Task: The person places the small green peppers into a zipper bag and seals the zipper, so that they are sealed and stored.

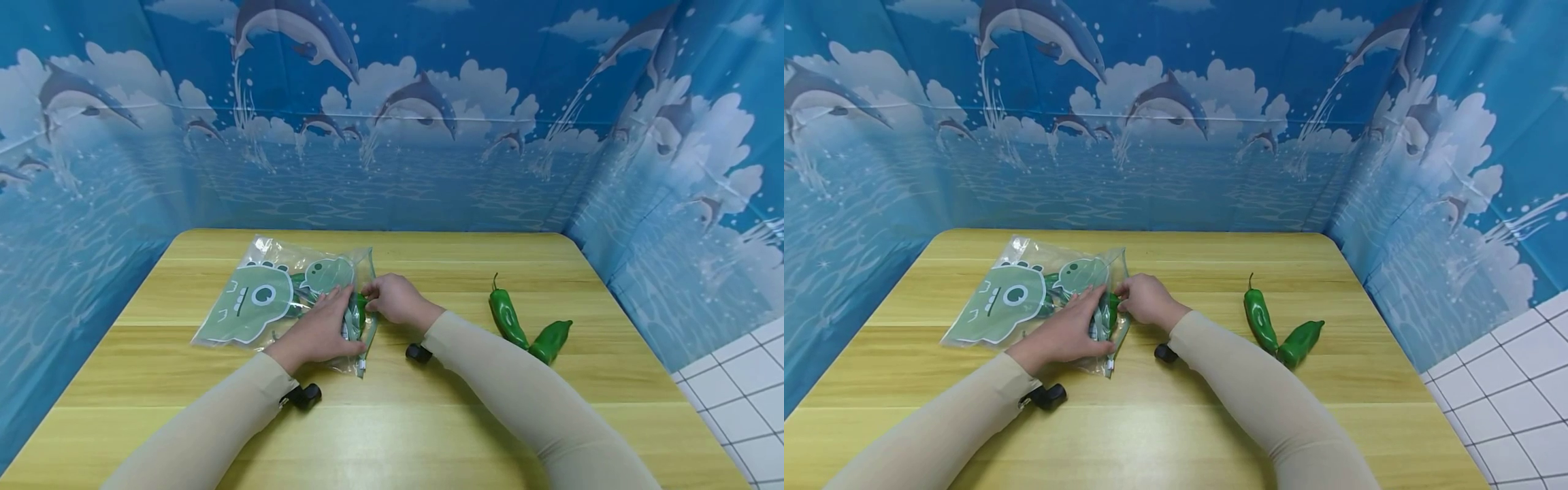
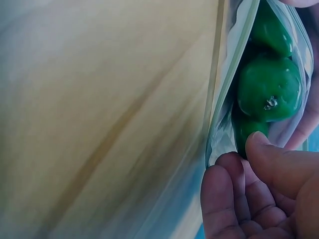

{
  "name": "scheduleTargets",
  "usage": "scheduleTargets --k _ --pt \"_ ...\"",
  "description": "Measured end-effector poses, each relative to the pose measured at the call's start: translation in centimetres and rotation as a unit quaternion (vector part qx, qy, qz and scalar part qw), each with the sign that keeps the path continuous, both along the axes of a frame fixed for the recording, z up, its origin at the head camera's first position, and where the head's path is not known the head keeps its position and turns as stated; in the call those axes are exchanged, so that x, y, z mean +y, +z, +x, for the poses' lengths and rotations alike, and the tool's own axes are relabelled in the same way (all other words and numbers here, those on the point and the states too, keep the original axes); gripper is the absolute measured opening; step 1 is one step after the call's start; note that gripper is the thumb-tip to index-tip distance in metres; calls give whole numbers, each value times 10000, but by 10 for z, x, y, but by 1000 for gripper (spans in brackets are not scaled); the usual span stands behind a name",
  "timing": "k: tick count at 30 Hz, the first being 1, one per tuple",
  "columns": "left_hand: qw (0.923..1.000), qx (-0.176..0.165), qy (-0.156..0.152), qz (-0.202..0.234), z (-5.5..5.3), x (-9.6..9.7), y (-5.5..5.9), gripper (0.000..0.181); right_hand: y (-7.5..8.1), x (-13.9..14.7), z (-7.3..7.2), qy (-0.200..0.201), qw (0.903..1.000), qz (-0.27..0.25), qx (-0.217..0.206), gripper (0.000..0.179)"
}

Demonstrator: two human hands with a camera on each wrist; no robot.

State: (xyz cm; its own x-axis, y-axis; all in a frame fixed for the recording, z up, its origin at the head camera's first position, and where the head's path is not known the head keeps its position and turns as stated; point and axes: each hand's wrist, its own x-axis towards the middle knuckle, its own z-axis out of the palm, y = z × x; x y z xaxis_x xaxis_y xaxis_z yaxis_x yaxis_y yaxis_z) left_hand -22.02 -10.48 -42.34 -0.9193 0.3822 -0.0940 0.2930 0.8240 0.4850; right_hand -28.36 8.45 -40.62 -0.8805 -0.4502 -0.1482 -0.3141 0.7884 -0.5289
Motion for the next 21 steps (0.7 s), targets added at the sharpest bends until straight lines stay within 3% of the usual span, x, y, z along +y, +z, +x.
scheduleTargets --k 21 --pt "10000 -28 -27 11 1 0 0 121 -6 -10 -1 105 9998 69 175 20"
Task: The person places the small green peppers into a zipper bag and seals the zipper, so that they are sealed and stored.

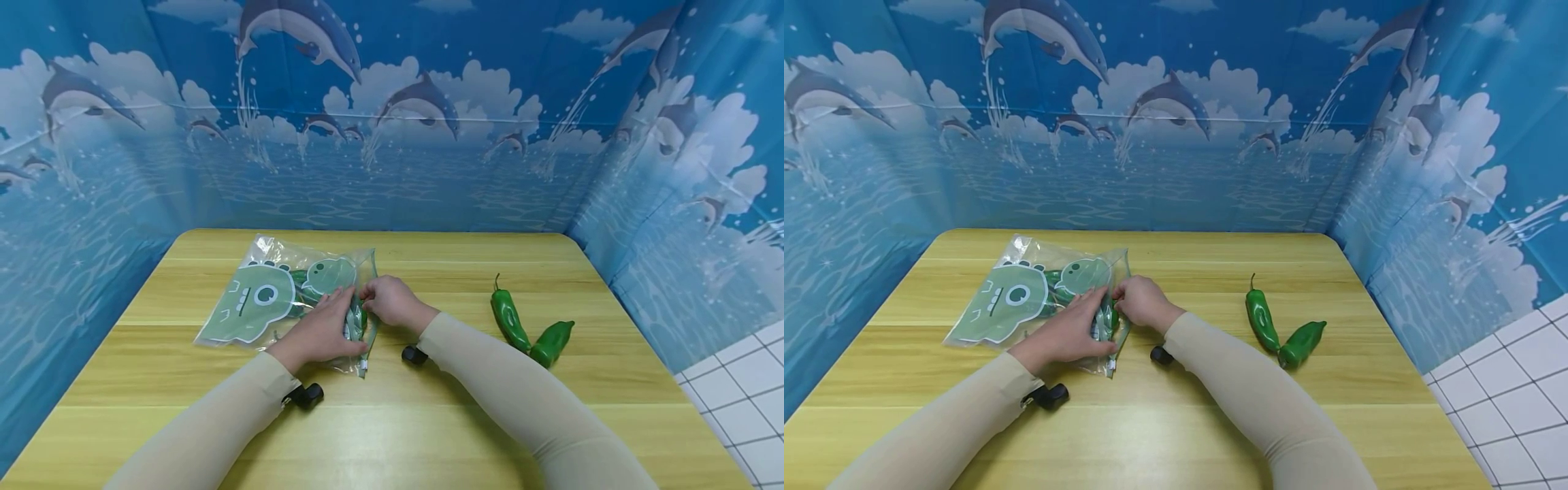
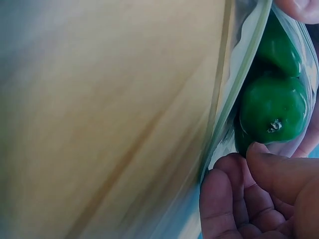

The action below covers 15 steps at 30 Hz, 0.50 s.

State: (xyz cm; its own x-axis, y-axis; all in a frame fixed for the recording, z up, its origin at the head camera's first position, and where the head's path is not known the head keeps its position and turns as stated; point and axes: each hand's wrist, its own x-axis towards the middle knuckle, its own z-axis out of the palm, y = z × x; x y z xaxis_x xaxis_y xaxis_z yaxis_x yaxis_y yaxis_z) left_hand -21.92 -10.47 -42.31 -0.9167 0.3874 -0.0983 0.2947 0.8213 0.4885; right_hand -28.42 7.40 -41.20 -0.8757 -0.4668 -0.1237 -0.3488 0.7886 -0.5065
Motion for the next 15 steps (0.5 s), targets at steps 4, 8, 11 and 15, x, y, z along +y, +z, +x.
scheduleTargets --k 4,8,11,15 --pt "10000 -5 15 5 0 0 0 121 1 1 0 -15 10000 5 11 19" --pt "10000 4 17 -4 -1 0 0 121 1 2 0 -47 10000 -3 -14 20" --pt "10000 -3 27 -15 -1 0 0 121 1 3 -1 -87 9999 -18 -54 20" --pt "10000 -12 52 -37 0 0 0 122 3 5 -1 -167 9997 -82 -135 21"
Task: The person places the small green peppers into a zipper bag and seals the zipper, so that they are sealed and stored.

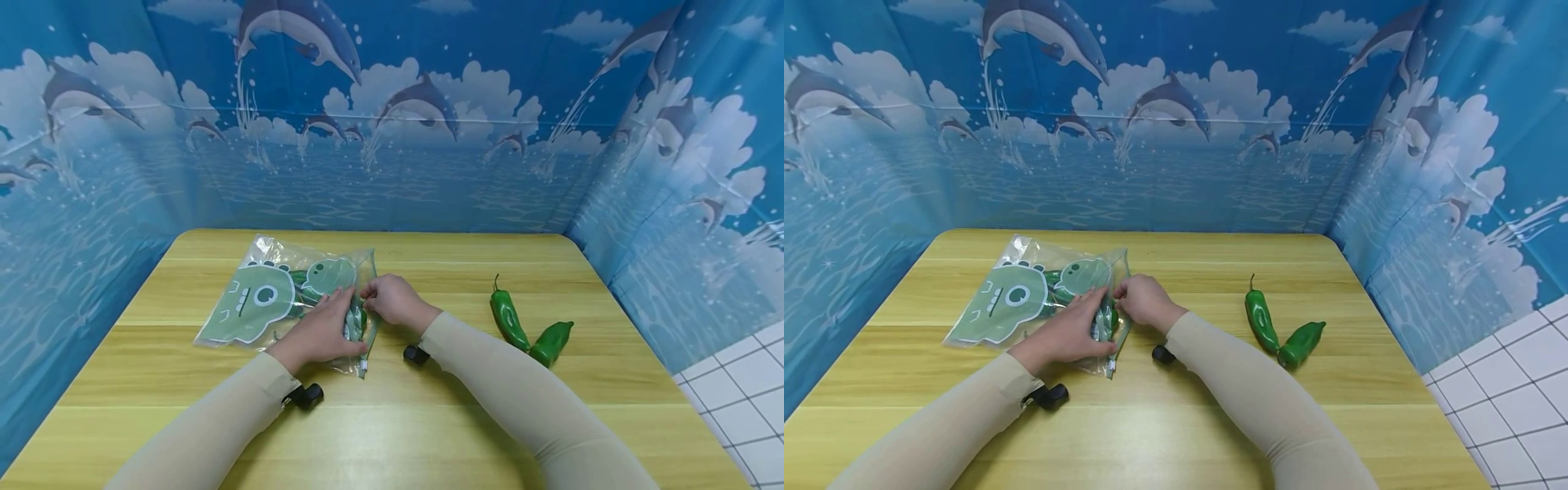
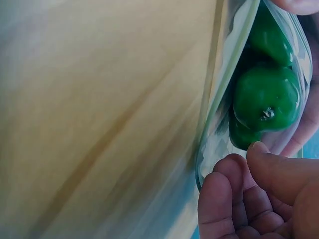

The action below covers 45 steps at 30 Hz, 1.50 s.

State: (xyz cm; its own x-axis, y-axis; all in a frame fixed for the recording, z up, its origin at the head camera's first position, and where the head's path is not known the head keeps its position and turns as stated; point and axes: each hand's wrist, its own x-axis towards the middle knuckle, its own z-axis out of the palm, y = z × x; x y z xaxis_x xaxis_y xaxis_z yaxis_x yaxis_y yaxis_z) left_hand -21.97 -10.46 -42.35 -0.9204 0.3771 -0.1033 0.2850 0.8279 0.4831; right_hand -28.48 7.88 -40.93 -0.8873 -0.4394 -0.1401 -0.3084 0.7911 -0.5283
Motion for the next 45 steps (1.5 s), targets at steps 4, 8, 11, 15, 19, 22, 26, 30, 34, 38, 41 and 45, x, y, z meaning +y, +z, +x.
scheduleTargets --k 4,8,11,15,19,22,26,30,34,38,41,45 --pt "10000 -12 11 4 0 0 -1 123 3 4 1 -70 10000 -25 -44 25" --pt "10000 -22 28 13 1 1 -1 123 8 10 3 -71 9999 -83 -53 29" --pt "10000 1 47 4 1 1 -1 123 12 16 4 -50 9998 -172 -25 30" --pt "10000 14 89 12 1 2 0 123 20 27 2 -29 9994 -314 -122 33" --pt "9999 -18 121 22 1 2 0 123 29 42 1 -1 9993 -339 -161 36" --pt "9999 -38 130 21 1 2 0 123 38 58 2 33 9990 -411 -188 39" --pt "9999 -33 132 5 2 2 0 124 49 84 4 64 9980 -554 -303 43" --pt "9999 -1 101 -5 1 2 1 124 57 111 7 102 9983 -488 -286 47" --pt "10000 22 85 -3 1 2 0 124 62 138 10 155 9990 -392 -176 51" --pt "10000 21 87 -11 1 2 -2 124 65 166 14 208 9994 -277 -96 55" --pt "10000 21 85 -10 1 2 -2 124 66 187 16 165 9996 -184 -138 59" --pt "10000 5 100 4 2 3 -2 124 68 212 20 138 9994 -120 -293 64"
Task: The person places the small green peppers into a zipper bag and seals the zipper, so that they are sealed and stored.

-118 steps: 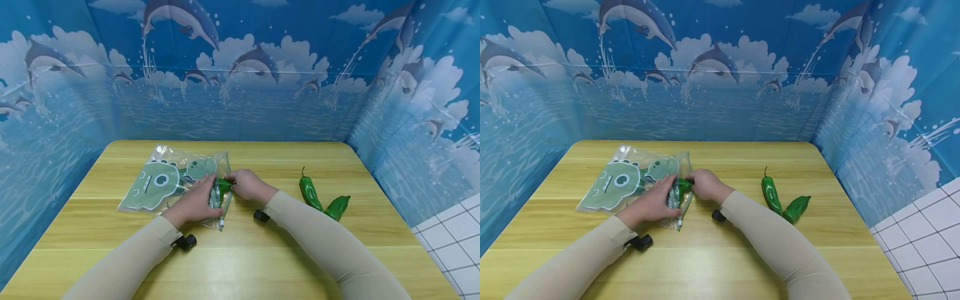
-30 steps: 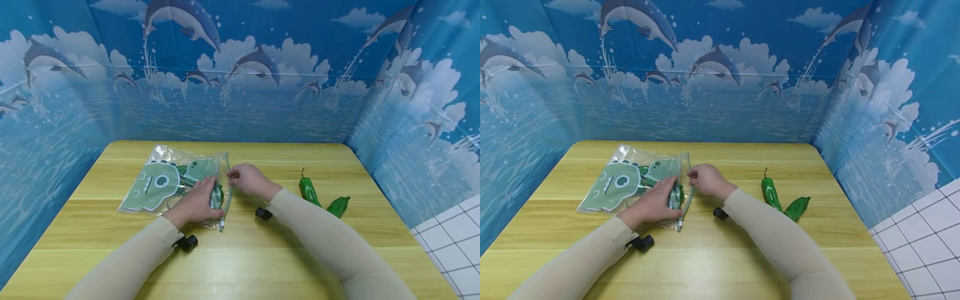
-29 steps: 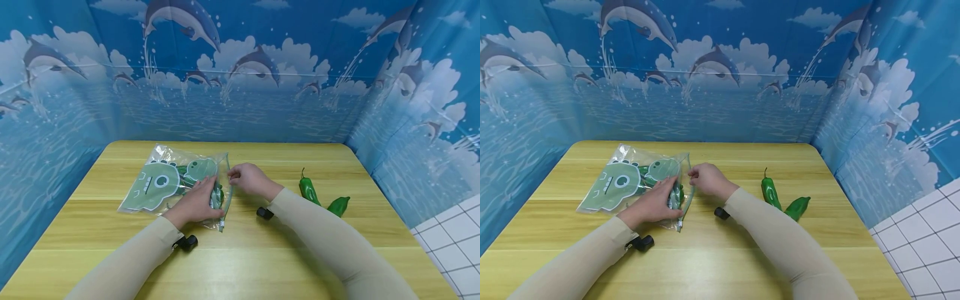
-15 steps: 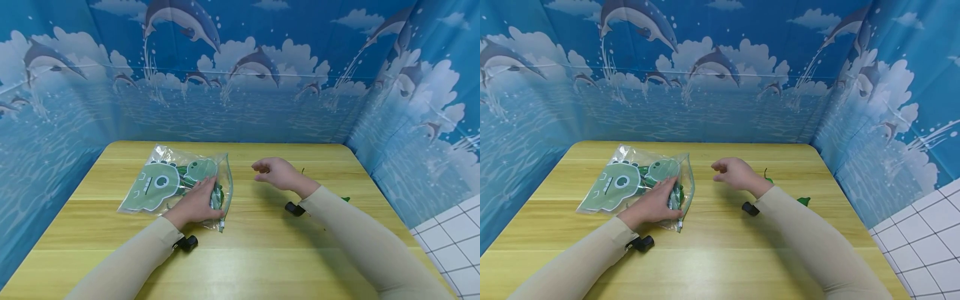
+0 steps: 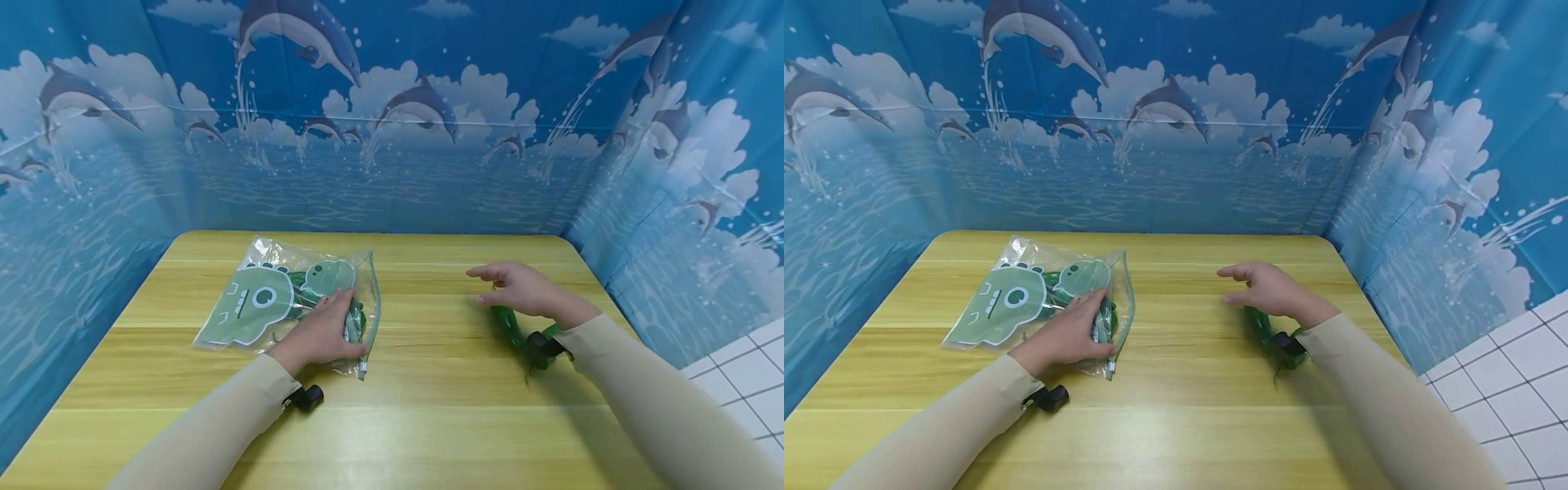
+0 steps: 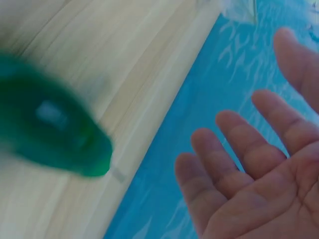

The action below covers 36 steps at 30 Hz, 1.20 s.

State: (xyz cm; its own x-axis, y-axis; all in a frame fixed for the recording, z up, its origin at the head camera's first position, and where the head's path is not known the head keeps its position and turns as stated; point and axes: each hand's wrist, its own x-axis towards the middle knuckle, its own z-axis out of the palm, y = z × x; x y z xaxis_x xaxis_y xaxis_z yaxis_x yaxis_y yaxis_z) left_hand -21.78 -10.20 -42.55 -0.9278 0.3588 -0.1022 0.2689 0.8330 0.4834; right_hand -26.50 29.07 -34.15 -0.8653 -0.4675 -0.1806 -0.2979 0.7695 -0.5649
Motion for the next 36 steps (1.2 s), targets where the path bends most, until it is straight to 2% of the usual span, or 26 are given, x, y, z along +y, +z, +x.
scheduleTargets --k 8,17,28,36 --pt "10000 19 1 -42 0 1 0 123 -3 46 8 192 9990 67 -404 66" --pt "10000 -31 19 -30 0 1 0 123 -16 92 12 263 9981 159 -525 67" --pt "10000 9 -10 -15 0 2 1 123 -29 124 15 108 9974 346 -617 68" --pt "10000 18 -22 6 -1 2 2 121 -39 136 14 15 9941 -36 -1082 67"
